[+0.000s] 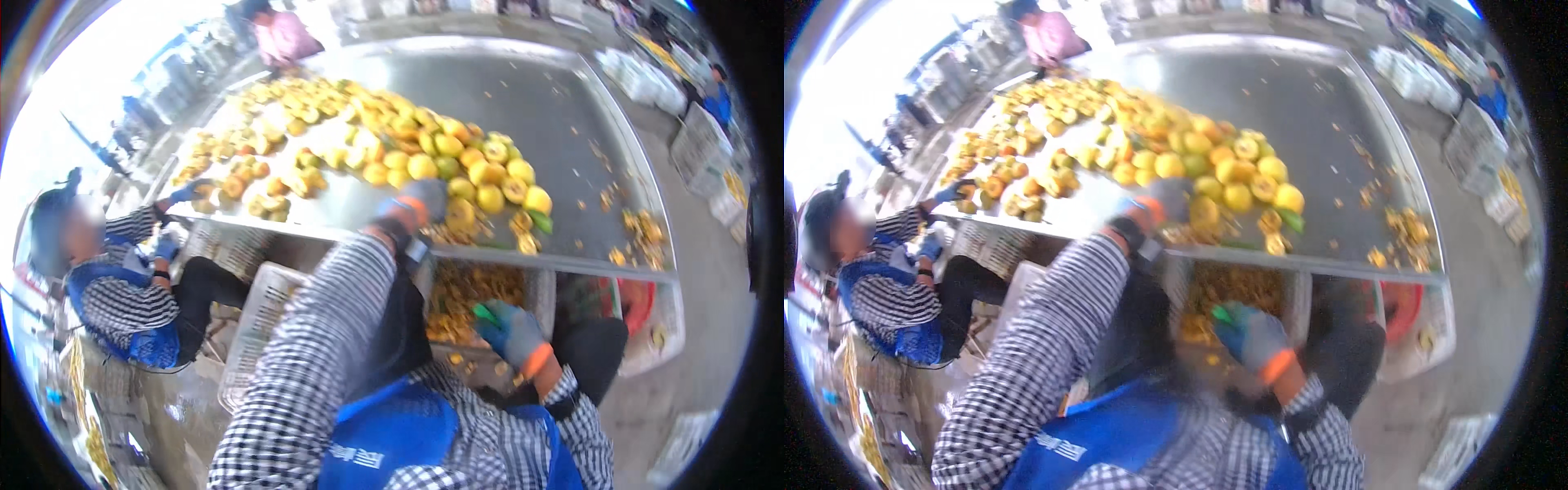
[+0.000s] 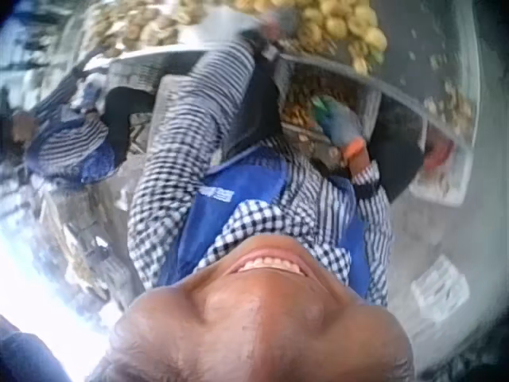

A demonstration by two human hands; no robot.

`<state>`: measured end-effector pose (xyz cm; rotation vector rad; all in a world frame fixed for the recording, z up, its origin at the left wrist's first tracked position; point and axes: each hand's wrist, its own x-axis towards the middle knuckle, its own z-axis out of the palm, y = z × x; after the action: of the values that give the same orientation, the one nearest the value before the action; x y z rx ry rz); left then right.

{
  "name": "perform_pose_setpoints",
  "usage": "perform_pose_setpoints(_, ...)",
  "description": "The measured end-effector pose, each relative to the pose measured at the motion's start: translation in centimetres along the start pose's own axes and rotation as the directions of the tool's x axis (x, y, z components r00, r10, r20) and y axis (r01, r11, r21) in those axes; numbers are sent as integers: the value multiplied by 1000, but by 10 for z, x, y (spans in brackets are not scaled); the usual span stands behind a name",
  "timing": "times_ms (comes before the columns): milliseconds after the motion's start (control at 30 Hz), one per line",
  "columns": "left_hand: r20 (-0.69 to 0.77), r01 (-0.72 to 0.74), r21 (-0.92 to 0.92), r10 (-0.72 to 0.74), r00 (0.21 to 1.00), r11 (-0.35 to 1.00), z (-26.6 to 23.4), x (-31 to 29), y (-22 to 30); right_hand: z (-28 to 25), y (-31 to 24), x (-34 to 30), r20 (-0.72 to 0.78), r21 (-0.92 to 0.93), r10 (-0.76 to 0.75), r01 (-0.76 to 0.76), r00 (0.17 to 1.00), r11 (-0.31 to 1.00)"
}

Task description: Sort fruit from crates into a processing machine and then core the halved fruit using a hand tool at a work table.

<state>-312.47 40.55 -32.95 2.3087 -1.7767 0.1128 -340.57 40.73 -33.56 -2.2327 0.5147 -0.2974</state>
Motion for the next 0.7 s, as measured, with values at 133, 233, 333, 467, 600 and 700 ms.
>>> perform_pose_setpoints(133, 188, 283, -397, -224, 956, 873, -24, -7, 14, -5, 9, -7, -68, -109, 5, -12, 998, 994)
perform_pose_setpoints(233, 297, 364, -915, -316, 901, 175, -41, -31, 34, -8, 3, -4, -127, 110, 51, -37, 991, 993)
perform_pose_setpoints(333, 285, 214, -896, -134, 949, -390, -35, -56, 50, -8, -33, 14, -371, 278, -109, 222, 922, 935)
perform_pose_setpoints(467, 95, 60, -963, -119, 988, -264, -54, -80, 87, -11, -54, 31, -398, -24, -203, 211, 895, 977)
perform_pose_setpoints(600, -76, -35, -968, -160, 984, 247, -32, -76, 84, -5, -49, 28, -336, -16, -131, 134, 933, 991)
perform_pose_setpoints(700, 117, 69, -973, -215, 970, -221, -50, -83, 102, -4, -48, 25, -341, -42, -127, 120, 931, 992)
